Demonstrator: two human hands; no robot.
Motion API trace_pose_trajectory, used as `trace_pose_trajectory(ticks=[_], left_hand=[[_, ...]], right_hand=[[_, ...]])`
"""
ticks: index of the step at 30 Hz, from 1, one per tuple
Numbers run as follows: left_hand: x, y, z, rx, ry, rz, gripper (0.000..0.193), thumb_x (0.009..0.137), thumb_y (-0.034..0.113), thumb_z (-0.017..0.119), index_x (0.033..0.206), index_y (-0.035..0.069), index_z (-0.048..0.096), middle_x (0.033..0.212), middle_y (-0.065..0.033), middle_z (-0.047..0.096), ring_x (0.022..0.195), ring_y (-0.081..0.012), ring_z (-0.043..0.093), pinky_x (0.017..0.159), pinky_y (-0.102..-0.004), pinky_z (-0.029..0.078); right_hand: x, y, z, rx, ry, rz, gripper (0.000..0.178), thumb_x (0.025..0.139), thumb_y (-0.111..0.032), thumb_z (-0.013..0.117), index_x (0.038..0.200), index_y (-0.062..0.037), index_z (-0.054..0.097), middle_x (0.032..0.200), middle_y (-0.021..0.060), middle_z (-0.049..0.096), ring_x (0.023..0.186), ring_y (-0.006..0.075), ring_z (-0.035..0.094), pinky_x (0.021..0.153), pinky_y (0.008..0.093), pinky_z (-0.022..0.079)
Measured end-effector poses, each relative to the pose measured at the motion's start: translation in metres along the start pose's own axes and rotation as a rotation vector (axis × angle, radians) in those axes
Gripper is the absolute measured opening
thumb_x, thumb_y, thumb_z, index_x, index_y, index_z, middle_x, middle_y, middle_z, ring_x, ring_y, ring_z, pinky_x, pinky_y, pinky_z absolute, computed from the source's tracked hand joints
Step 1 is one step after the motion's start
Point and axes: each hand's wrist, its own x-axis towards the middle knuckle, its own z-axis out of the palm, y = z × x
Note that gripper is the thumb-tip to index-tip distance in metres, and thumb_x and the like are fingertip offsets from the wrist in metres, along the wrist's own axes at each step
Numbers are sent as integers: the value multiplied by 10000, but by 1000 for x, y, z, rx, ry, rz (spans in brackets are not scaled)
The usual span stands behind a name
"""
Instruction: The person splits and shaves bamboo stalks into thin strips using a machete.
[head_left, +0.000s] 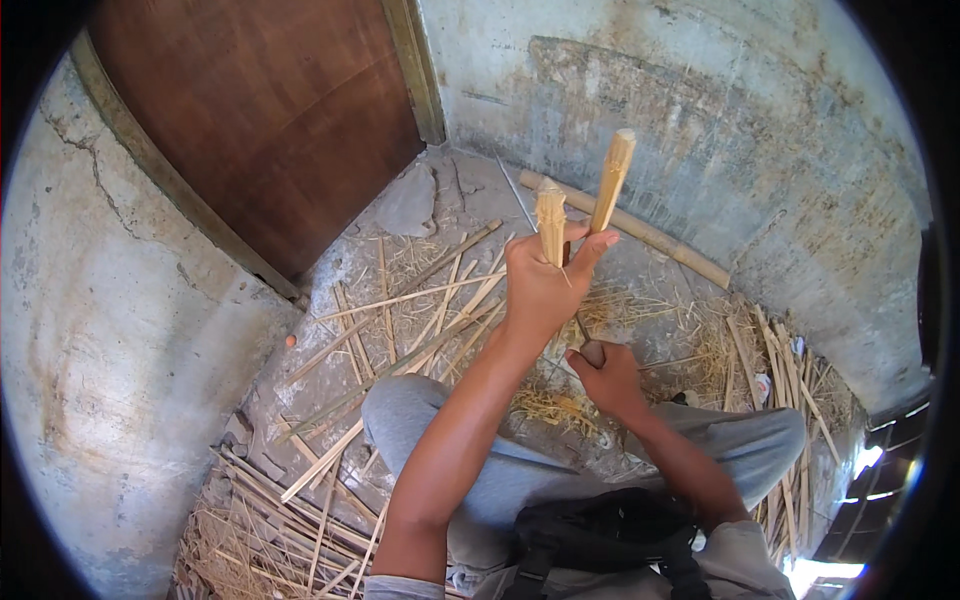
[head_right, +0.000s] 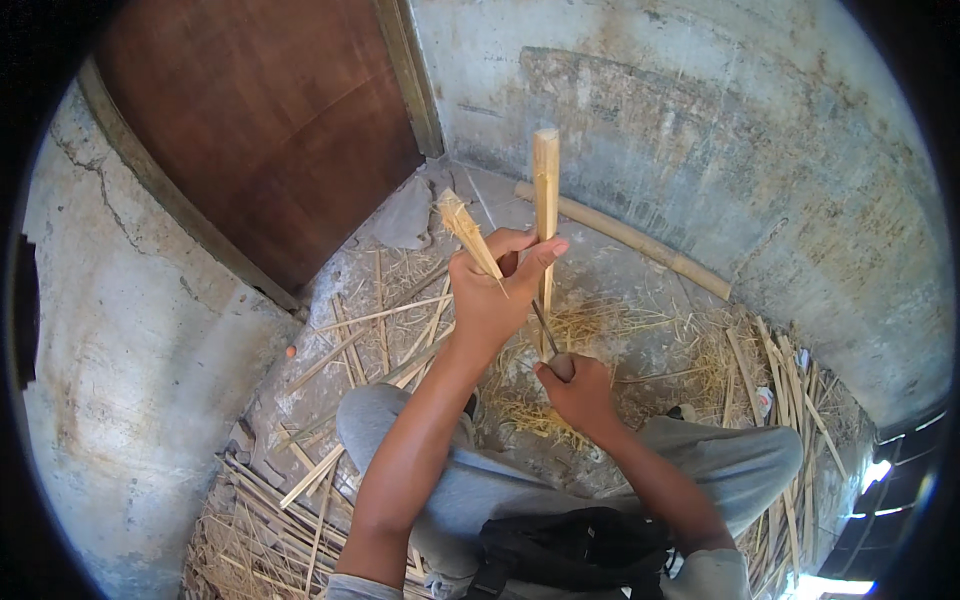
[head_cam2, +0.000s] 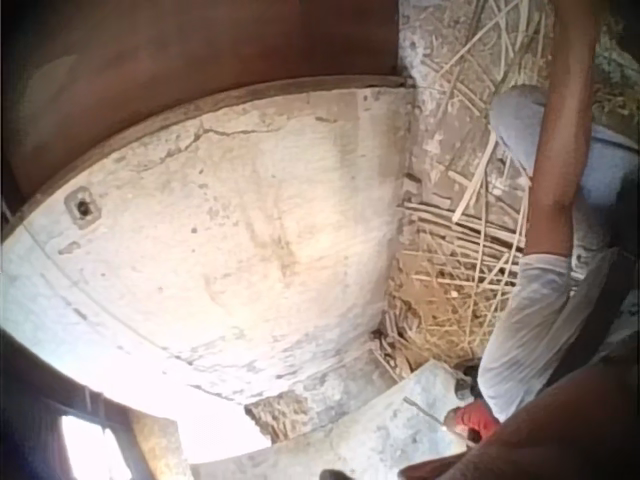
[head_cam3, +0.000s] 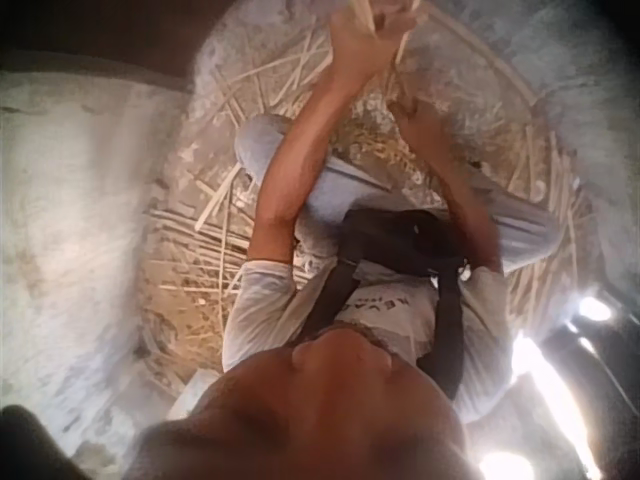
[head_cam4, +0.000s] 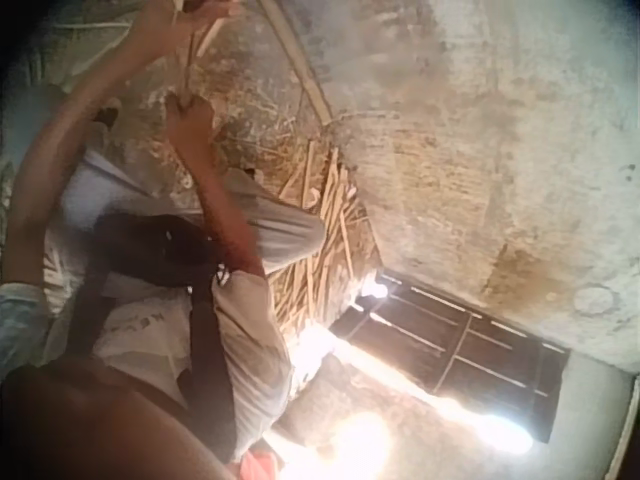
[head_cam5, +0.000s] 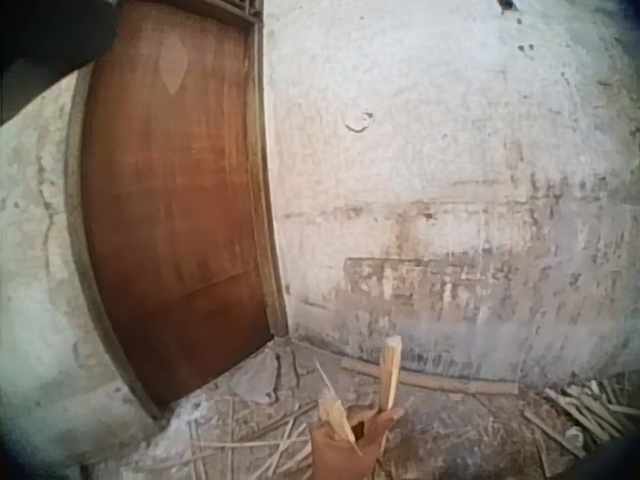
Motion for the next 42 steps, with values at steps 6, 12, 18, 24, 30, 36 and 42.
trace_pose_trajectory(ticks=[6,12,18,24,30,36,42], left_hand=[[-6,-1,17,-35,-68,-27,189,794,160,815,792,0,715,568,56,517,498,-18,330,446,-231,228],[-1,6,4,25,-25,-19,186,789,168,821,816,7,731,559,62,489,497,-21,308,460,-227,224],[-1,15,16,2,-116,-52,177,792,161,820,834,13,733,556,78,465,497,-9,280,457,-223,197],[-5,8,15,-26,-45,-38,150,797,153,815,820,29,734,551,90,462,497,-1,280,451,-220,190],[-1,8,-2,67,0,-59,165,813,163,803,792,22,720,553,95,437,510,-6,290,465,-219,190],[-7,13,2,32,5,-24,192,815,176,801,775,11,709,543,95,413,513,-9,286,467,-228,191],[-4,1,-9,64,16,-74,200,810,188,805,781,12,714,537,91,408,512,-13,284,468,-235,199]], right_hand=[[-9,320,120,-666,-562,-84,275,838,-252,631,847,21,663,681,152,637,576,294,632,581,435,511],[-4,291,104,215,-833,740,255,892,-270,635,864,-19,671,626,86,574,584,234,605,564,386,487],[-7,332,114,10,-825,507,192,842,-217,631,933,-72,719,671,111,640,675,264,670,622,408,514],[-23,284,115,-596,-540,97,262,838,-290,610,901,-58,715,903,174,704,807,377,680,702,467,528],[-24,272,113,-363,-250,487,329,747,-288,665,889,6,709,869,265,673,852,416,669,762,508,529],[-24,287,114,-504,-279,342,234,714,-236,636,884,-115,743,858,171,700,824,391,679,762,457,553],[-12,249,100,-171,-488,233,143,752,-204,686,766,-63,702,680,155,654,582,282,642,529,410,510]])
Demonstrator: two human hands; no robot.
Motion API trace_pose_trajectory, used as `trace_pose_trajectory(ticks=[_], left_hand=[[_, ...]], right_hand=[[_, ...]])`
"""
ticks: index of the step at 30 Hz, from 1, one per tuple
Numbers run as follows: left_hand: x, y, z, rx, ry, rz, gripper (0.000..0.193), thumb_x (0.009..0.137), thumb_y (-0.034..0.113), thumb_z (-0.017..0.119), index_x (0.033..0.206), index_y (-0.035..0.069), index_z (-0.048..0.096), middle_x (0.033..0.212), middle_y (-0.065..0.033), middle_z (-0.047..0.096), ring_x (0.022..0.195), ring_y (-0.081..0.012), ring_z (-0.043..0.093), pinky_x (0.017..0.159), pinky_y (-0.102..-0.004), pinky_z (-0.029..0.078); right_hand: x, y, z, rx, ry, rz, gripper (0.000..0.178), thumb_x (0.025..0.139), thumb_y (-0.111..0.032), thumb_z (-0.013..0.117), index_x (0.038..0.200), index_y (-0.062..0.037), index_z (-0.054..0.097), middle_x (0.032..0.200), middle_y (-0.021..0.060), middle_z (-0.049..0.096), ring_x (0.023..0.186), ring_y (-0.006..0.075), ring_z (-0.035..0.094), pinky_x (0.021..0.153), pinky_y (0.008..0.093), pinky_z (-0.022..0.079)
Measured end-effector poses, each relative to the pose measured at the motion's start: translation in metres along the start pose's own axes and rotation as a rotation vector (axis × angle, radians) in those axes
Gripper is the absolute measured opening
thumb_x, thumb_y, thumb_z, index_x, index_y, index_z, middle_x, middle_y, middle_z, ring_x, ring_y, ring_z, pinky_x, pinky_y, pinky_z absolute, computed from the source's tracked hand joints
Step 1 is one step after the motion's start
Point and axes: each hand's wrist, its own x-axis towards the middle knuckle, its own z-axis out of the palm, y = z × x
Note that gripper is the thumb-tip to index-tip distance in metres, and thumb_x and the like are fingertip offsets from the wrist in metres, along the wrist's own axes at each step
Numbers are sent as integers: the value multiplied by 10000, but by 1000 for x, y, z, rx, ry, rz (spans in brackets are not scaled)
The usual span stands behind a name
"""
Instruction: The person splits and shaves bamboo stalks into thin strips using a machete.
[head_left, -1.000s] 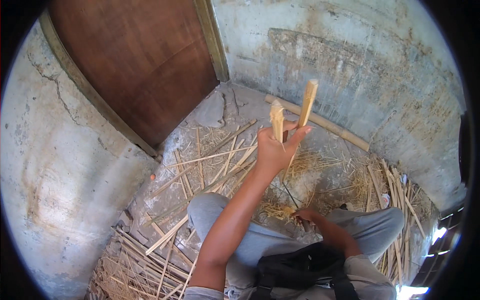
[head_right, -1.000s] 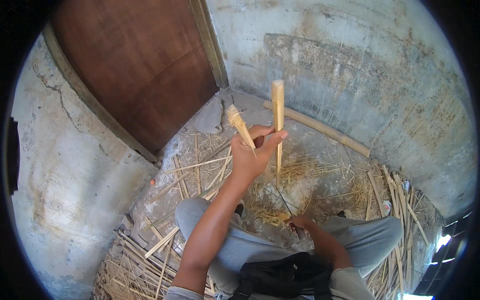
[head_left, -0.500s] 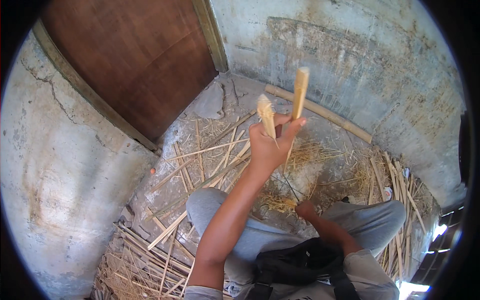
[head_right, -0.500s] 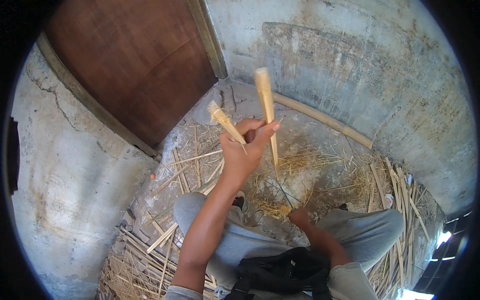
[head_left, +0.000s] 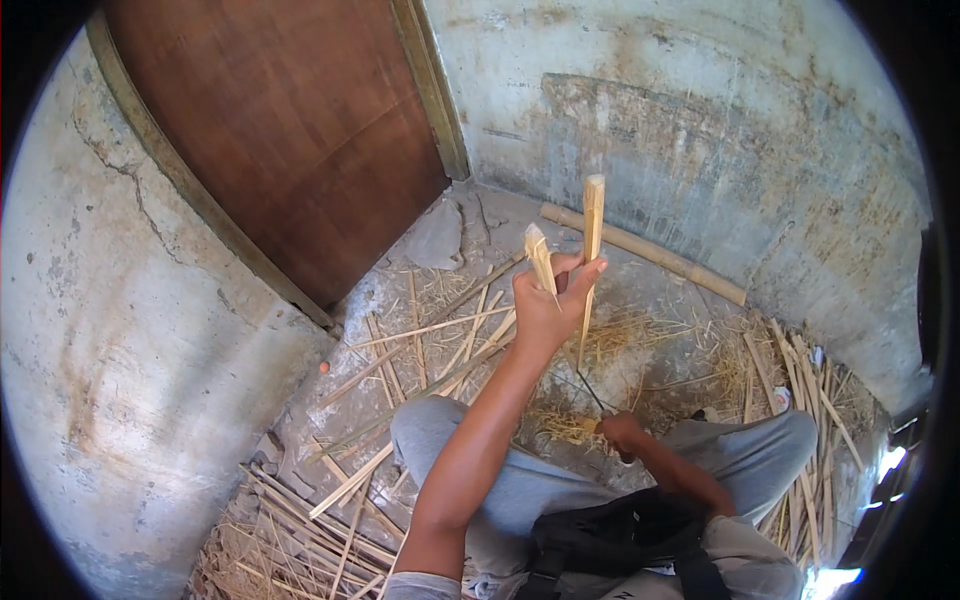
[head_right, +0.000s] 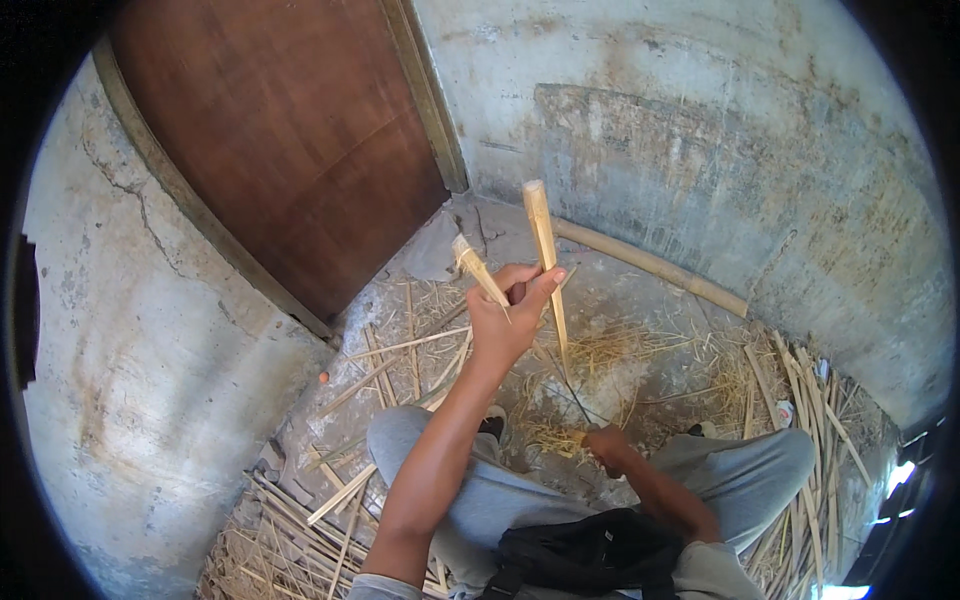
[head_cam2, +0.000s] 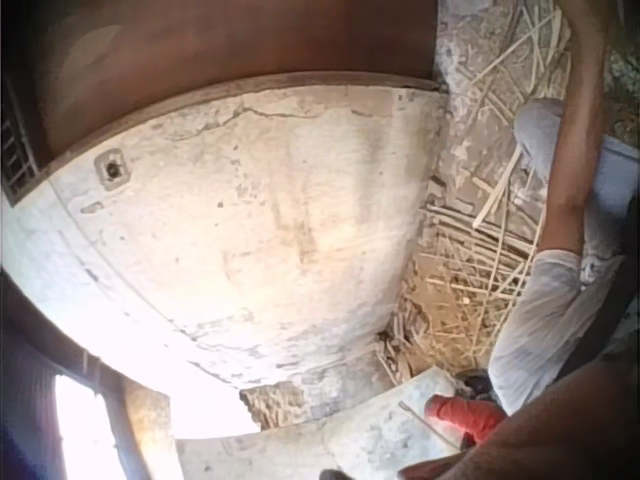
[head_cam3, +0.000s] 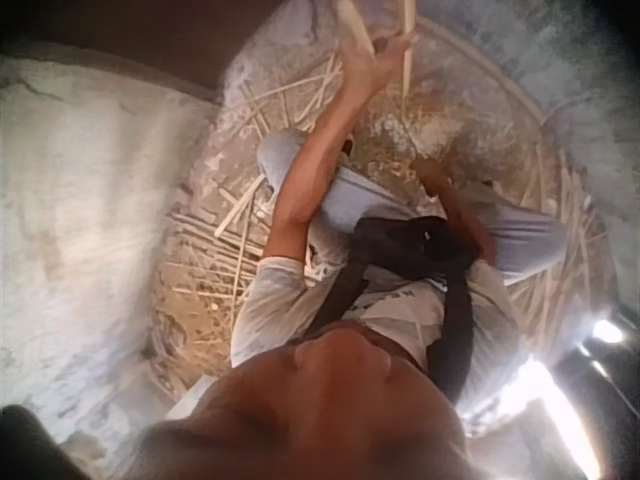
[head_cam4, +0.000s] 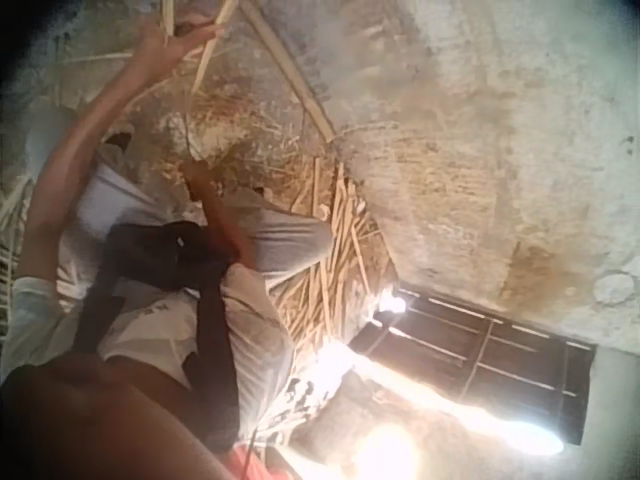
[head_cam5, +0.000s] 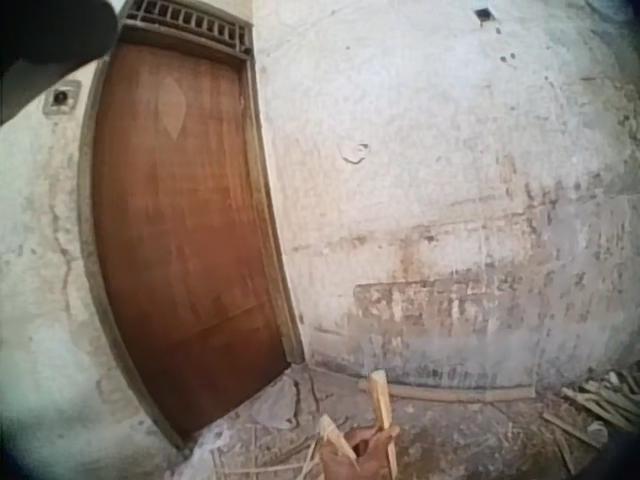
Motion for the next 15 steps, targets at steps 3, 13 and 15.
trace_pose_trajectory(ticks=[3,13,15], left_hand=[[3,14,6,-46,-35,-22,194,810,192,806,801,16,725,536,86,407,507,-16,284,465,-238,200],[0,7,10,-62,-68,13,167,807,168,804,833,16,740,571,70,506,514,-9,314,468,-229,223],[2,11,15,-78,-72,-25,163,806,161,804,837,13,741,579,67,522,516,-8,318,470,-225,228]], right_hand=[[-10,-21,-1,537,-69,403,189,767,-222,713,730,-43,664,636,133,624,506,229,599,477,385,469],[-11,-34,-34,744,-233,441,199,846,-168,700,738,-66,567,556,35,470,481,168,463,460,335,417],[-13,-39,3,933,-269,453,238,857,-196,701,718,-84,544,558,28,464,487,170,467,468,332,418]])
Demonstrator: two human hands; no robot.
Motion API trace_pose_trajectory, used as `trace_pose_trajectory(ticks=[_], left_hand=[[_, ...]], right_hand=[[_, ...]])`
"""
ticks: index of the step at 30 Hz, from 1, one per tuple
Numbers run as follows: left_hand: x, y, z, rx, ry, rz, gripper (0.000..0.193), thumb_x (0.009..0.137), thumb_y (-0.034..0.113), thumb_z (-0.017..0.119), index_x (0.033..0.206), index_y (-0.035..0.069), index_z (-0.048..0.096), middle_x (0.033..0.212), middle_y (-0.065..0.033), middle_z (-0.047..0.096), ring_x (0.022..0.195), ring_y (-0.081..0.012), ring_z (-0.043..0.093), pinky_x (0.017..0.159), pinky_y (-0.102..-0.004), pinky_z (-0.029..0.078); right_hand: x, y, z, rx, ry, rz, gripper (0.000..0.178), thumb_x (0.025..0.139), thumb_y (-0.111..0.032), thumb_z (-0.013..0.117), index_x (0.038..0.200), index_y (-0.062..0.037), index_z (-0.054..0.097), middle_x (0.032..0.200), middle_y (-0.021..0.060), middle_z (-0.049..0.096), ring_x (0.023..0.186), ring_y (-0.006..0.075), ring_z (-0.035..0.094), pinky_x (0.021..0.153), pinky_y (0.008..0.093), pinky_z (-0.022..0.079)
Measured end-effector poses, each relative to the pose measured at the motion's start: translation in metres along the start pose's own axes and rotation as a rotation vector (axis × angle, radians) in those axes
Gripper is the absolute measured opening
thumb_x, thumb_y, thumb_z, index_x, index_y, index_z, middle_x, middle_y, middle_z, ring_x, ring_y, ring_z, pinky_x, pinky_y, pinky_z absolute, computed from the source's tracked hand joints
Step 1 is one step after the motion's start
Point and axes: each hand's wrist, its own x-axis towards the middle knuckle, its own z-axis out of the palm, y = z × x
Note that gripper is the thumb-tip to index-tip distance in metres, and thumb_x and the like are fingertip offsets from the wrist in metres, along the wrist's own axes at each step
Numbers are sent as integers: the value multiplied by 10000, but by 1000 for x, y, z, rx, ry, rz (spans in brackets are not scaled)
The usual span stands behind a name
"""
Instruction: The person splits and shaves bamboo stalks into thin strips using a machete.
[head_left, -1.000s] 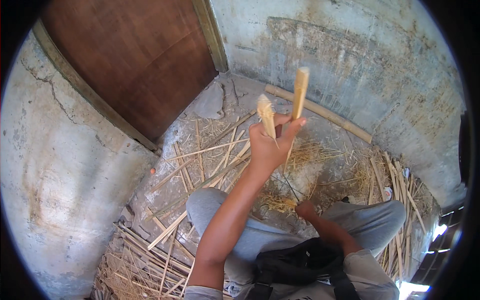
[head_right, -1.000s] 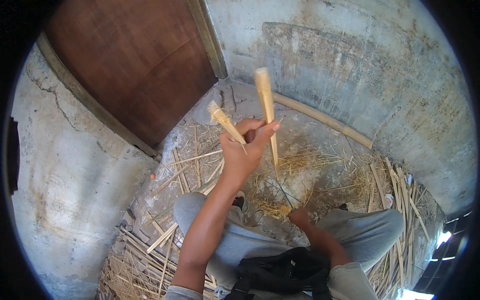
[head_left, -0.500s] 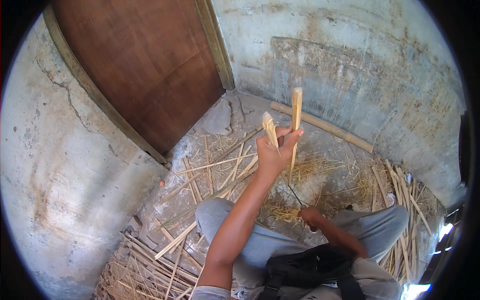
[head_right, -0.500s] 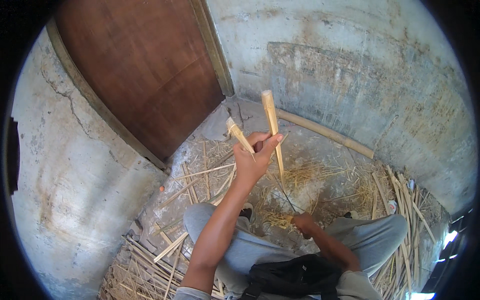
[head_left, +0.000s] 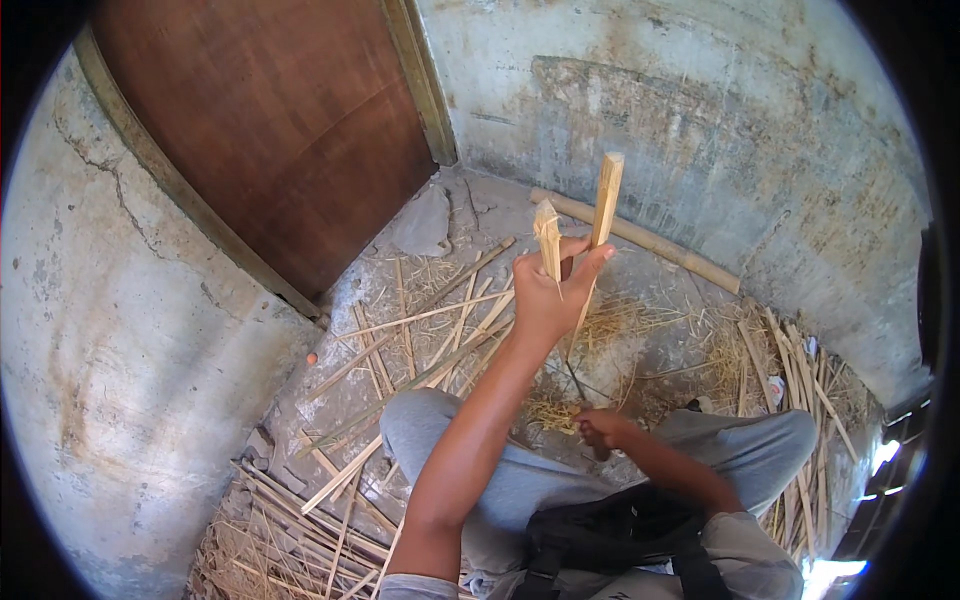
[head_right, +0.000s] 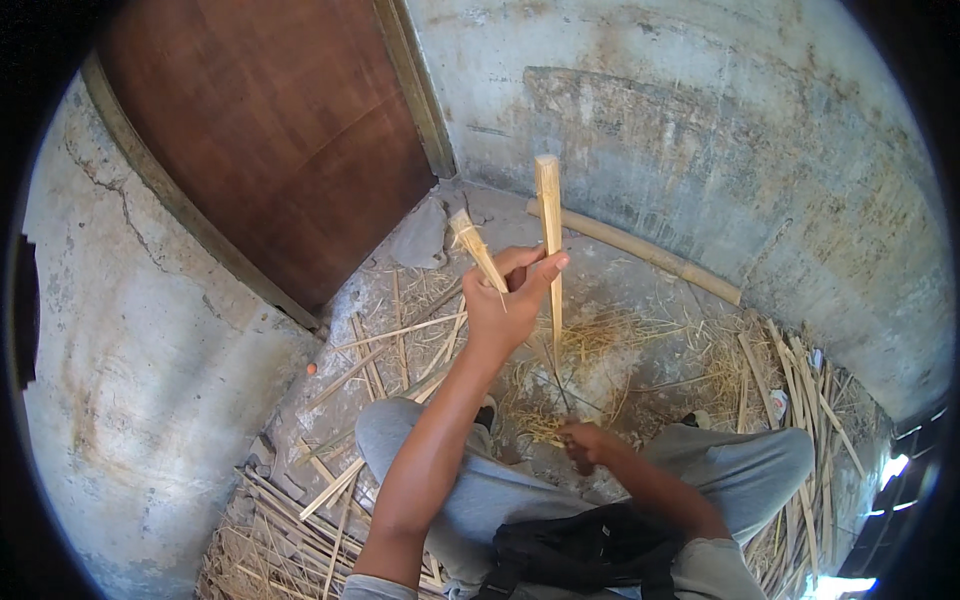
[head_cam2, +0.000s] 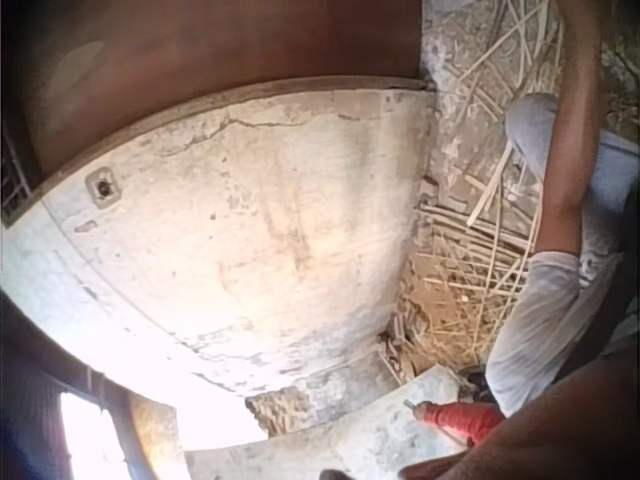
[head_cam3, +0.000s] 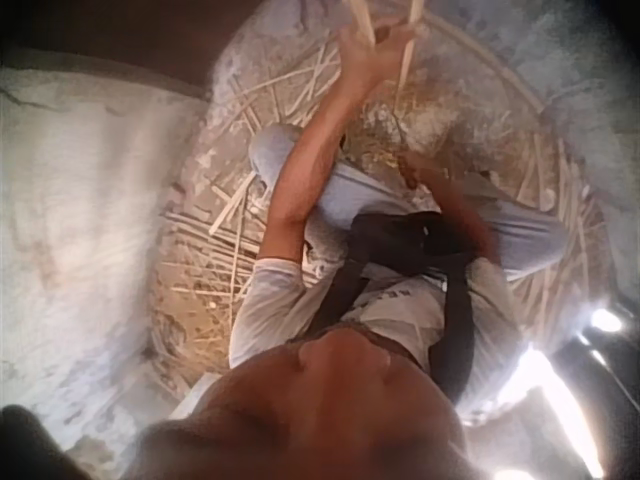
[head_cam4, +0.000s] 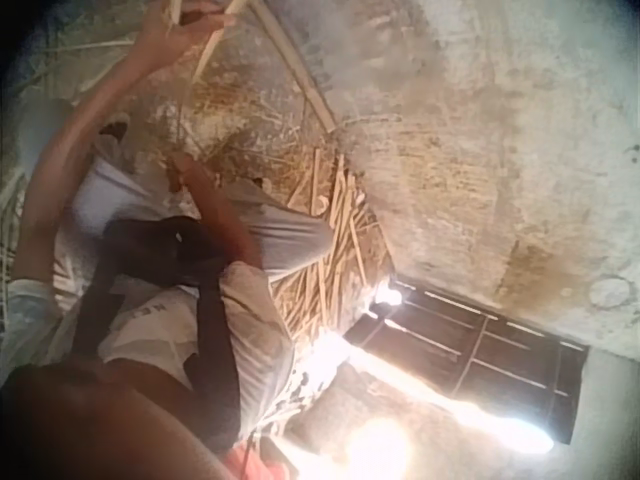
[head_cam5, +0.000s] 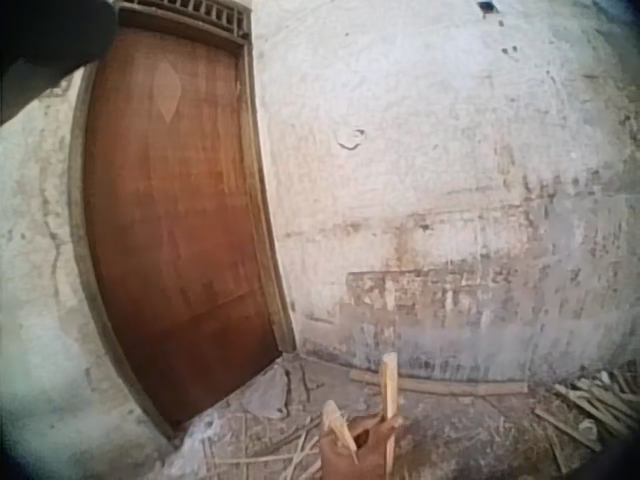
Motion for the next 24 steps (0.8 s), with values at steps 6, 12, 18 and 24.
trace_pose_trajectory(ticks=[6,12,18,24], left_hand=[[-6,4,-4,30,-105,3,158,798,153,807,847,16,747,578,71,500,522,-17,311,474,-225,224],[-2,2,-2,46,-68,34,160,799,160,808,835,16,746,574,75,486,521,-21,309,476,-226,223],[4,-9,-9,19,16,1,153,809,150,801,843,13,742,581,82,490,529,-16,313,476,-221,226],[5,-5,2,39,-4,82,160,809,158,802,835,14,739,580,79,514,524,-9,326,468,-221,228]], right_hand=[[-16,-10,9,280,-255,117,313,897,-283,687,715,-128,484,580,-2,458,489,140,458,481,307,418],[-10,-7,-10,67,-193,94,309,894,-266,676,707,-116,481,550,-16,457,455,111,446,447,302,406],[3,14,-12,-427,101,-170,186,829,-145,660,727,-41,546,551,51,526,445,166,520,424,355,428],[25,32,-39,-1224,163,-545,141,802,-132,555,739,-24,620,547,141,593,520,239,652,523,402,530]])
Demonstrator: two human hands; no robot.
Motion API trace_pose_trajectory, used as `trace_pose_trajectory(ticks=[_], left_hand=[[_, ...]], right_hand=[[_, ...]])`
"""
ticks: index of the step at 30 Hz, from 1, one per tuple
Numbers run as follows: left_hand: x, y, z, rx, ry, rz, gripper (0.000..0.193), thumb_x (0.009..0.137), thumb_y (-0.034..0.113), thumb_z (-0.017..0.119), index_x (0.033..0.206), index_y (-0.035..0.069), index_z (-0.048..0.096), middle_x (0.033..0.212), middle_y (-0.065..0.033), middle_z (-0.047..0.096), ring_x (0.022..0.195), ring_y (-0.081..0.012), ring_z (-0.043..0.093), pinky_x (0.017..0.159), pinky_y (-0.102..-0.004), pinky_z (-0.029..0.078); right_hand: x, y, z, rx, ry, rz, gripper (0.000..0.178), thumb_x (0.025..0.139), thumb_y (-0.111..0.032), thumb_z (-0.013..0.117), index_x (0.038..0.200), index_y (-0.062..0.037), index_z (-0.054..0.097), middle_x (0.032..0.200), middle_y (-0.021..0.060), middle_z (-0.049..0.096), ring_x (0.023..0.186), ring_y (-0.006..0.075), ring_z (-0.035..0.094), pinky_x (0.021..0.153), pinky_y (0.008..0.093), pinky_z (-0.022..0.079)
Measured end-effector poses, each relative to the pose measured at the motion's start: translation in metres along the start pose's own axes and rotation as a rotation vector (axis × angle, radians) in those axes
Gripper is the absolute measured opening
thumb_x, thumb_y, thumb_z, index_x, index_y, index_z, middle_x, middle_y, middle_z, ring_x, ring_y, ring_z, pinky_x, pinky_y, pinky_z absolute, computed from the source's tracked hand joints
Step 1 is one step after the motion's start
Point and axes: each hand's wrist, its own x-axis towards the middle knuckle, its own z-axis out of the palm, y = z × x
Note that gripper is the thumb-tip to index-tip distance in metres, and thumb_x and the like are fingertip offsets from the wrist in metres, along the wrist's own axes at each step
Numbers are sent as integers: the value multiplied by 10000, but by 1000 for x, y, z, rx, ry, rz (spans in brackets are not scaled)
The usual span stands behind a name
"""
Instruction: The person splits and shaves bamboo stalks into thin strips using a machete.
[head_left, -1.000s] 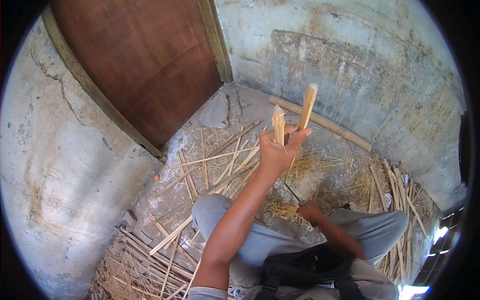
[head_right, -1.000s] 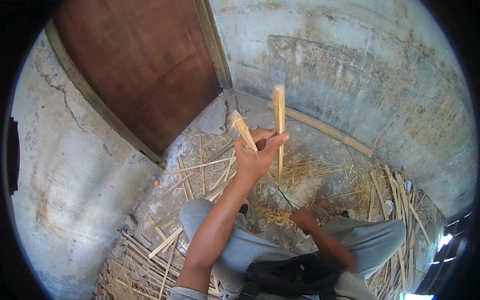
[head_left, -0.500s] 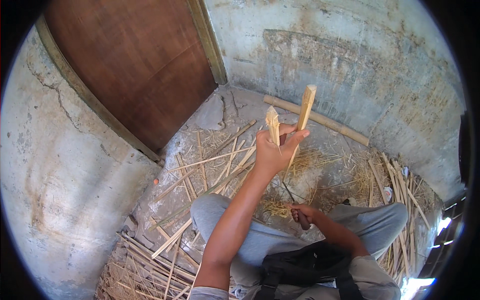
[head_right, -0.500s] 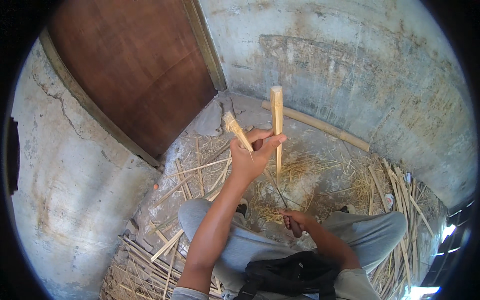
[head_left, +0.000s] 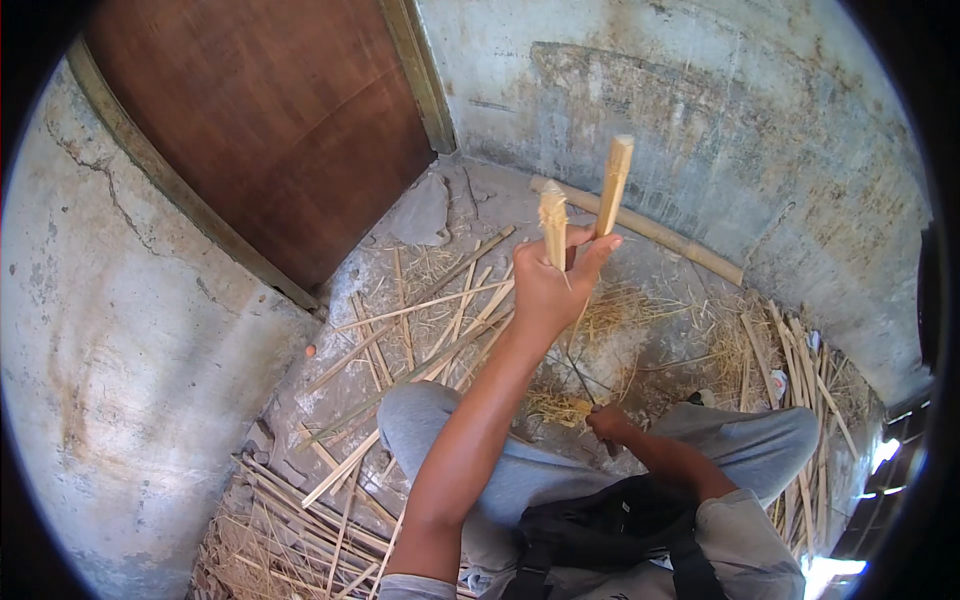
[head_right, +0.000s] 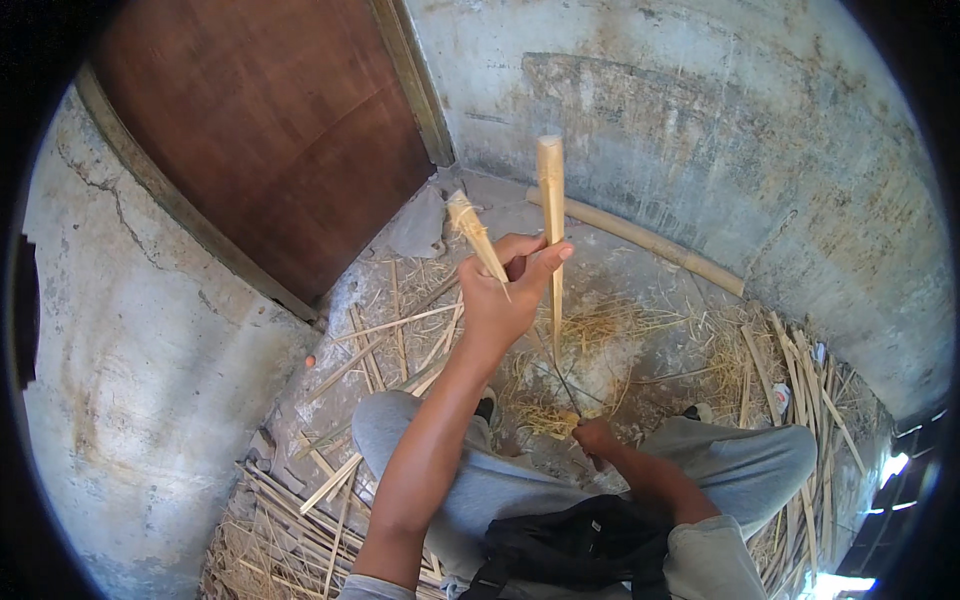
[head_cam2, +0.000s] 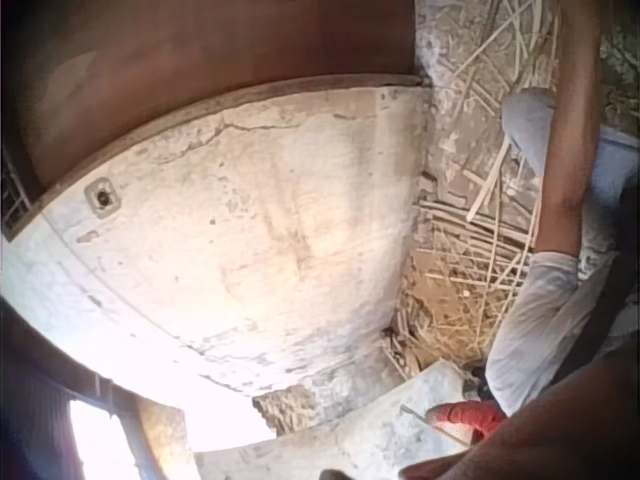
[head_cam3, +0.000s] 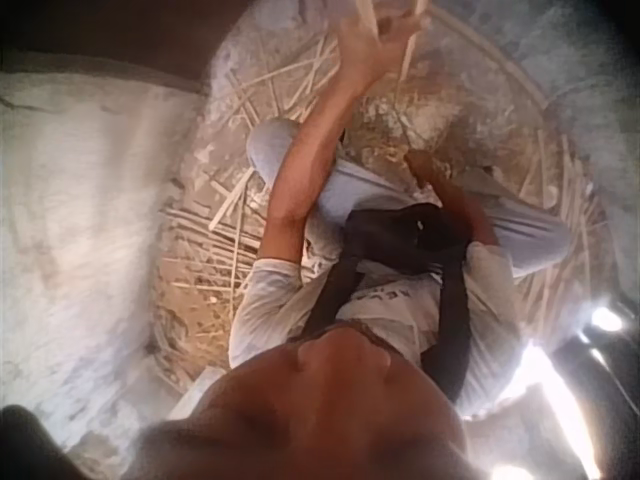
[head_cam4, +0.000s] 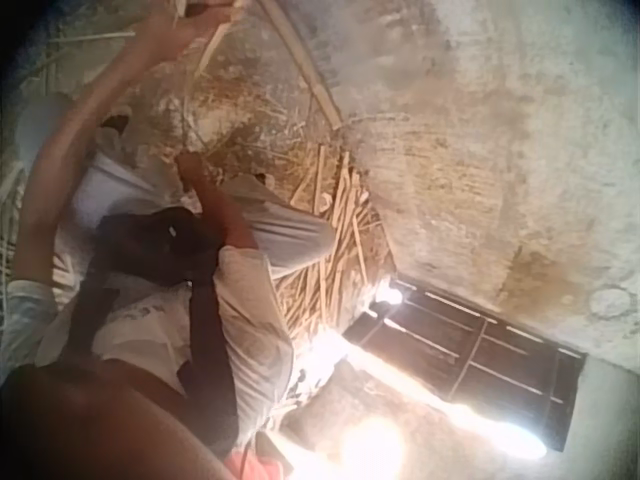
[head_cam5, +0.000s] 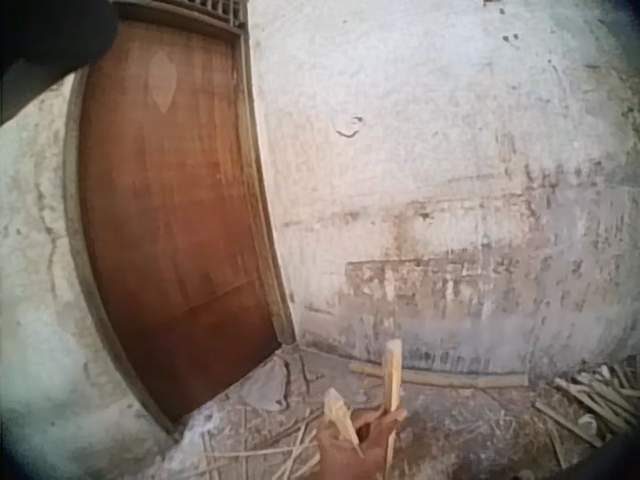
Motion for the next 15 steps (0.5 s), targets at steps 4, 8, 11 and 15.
trace_pose_trajectory(ticks=[4,8,11,15], left_hand=[[-4,2,-7,36,-14,-50,159,811,157,801,830,12,737,573,77,519,514,-8,329,464,-222,228],[-3,-2,11,-7,-8,1,162,817,155,795,826,5,734,566,62,527,502,-12,343,459,-223,236],[-2,-5,9,-32,6,-14,157,820,147,791,825,2,732,564,49,533,503,-16,353,458,-225,245],[-7,-3,18,-18,20,65,144,821,130,786,820,-1,728,574,43,544,513,-18,363,460,-227,254]], right_hand=[[-12,-53,-18,265,64,348,213,800,-202,543,805,-23,659,643,193,639,627,308,681,651,412,561],[-12,-26,-8,265,140,386,255,796,-228,563,841,2,664,771,248,661,759,385,679,713,443,554],[-5,-17,1,182,179,350,266,786,-241,581,834,7,665,844,298,650,835,430,662,718,474,544],[-1,-8,3,140,285,438,291,801,-271,596,861,3,672,812,274,655,796,453,649,698,471,537]])
